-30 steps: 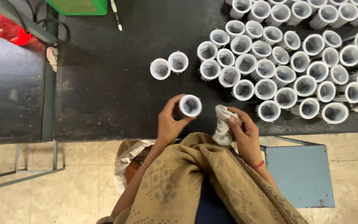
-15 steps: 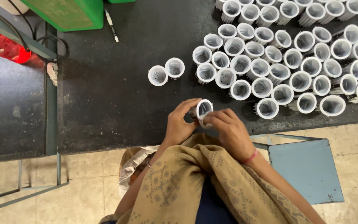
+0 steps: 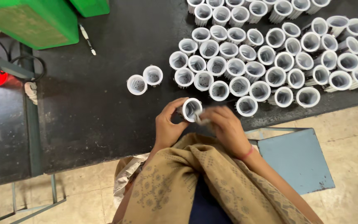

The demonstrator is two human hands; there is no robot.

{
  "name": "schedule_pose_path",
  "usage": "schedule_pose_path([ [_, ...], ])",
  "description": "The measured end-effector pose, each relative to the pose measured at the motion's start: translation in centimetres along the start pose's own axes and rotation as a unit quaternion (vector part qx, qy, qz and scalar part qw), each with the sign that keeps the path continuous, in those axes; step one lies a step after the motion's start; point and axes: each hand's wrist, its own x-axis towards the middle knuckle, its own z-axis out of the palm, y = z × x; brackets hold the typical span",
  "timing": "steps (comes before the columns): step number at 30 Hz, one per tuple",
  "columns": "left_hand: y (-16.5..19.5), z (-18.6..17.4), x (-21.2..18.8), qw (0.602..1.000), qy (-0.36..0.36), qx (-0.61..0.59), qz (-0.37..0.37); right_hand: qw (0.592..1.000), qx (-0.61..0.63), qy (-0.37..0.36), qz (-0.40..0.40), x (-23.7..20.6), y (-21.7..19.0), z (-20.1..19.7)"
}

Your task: The person picks up white ribbed plastic cup-shaped components one at a time from a workbench, wipes each with a cloth, and arranges them in rows on the bench. Near the end they wipe their hands with the cloth and reach for a white plastic bottle on the table.

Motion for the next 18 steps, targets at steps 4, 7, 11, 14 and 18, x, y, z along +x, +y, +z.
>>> schedule_pose_path([
  [4, -0.9, 0.7, 0.8, 0.997, -0.003, -0.065, -0.047, 0.993, 0.096, -0.031, 0.069, -2.0, 0.0, -0.7],
  [7, -1.5, 1.4, 1.1, 0.991, -0.019, -0.119, -0.050, 0.990, 0.097, 0.014, 0.096, -2.3, 0.2, -1.6],
  [11, -1.2, 2.5, 1.4, 0.993, -0.058, -0.083, -0.066, 0.996, 0.037, 0.011, 0.085, -2.0, 0.6, -2.7],
  [14, 0.2, 4.1, 1.3, 0.989, -0.108, -0.063, -0.083, 0.995, 0.032, 0.003, 0.093, -2.4, 1.1, -3.5],
  [18, 2.0, 5.8, 1.1, 0.975, -0.149, -0.130, -0.102, 0.996, 0.024, 0.018, 0.087, -3.7, 2.3, -4.8],
])
